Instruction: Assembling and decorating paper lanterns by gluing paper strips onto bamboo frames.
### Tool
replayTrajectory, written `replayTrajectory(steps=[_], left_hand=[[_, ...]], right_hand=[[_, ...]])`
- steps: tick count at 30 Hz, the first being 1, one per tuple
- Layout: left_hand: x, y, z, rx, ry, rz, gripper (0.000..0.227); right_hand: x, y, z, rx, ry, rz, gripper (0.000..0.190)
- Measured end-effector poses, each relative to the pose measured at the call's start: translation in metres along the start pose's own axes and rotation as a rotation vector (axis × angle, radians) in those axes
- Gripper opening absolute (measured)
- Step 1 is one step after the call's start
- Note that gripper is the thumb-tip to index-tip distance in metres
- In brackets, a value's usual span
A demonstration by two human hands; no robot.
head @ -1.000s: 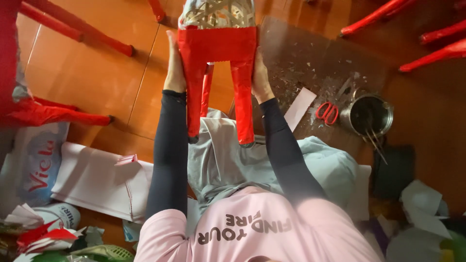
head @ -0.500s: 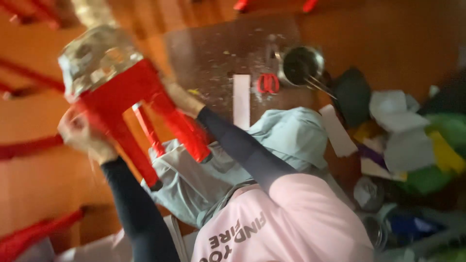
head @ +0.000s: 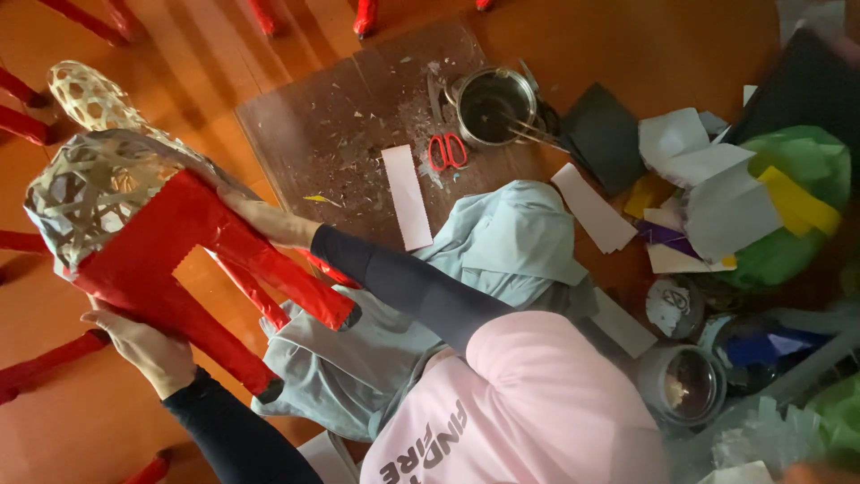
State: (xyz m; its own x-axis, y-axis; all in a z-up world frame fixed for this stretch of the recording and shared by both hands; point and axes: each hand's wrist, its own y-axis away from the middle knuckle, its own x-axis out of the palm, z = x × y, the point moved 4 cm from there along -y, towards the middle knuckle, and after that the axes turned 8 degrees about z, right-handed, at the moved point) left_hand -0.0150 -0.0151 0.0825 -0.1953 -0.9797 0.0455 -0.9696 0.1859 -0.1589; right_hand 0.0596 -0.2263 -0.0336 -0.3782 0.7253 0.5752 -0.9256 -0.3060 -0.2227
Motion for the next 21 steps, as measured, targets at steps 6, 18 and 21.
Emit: replayTrajectory(steps=[6,18,21], left_hand=[[0.013,0.053,0.045,-0.354,0.390,0.129,0.100],[0.162,0.185,0.167,-0.784,0.806,0.390,0.066],[0.202,0.162,0.173,-0.711,0.684,0.504,0.065]], right_hand=[[0.005,0.033,0.014,-0.121,0.121,-0.059,0.067],[-0.141,0.269,-0.017,0.531,1.482,-0.251,0.053],[-0.147,0.286,0.010,0.346,1.779,-0.350,0.041]])
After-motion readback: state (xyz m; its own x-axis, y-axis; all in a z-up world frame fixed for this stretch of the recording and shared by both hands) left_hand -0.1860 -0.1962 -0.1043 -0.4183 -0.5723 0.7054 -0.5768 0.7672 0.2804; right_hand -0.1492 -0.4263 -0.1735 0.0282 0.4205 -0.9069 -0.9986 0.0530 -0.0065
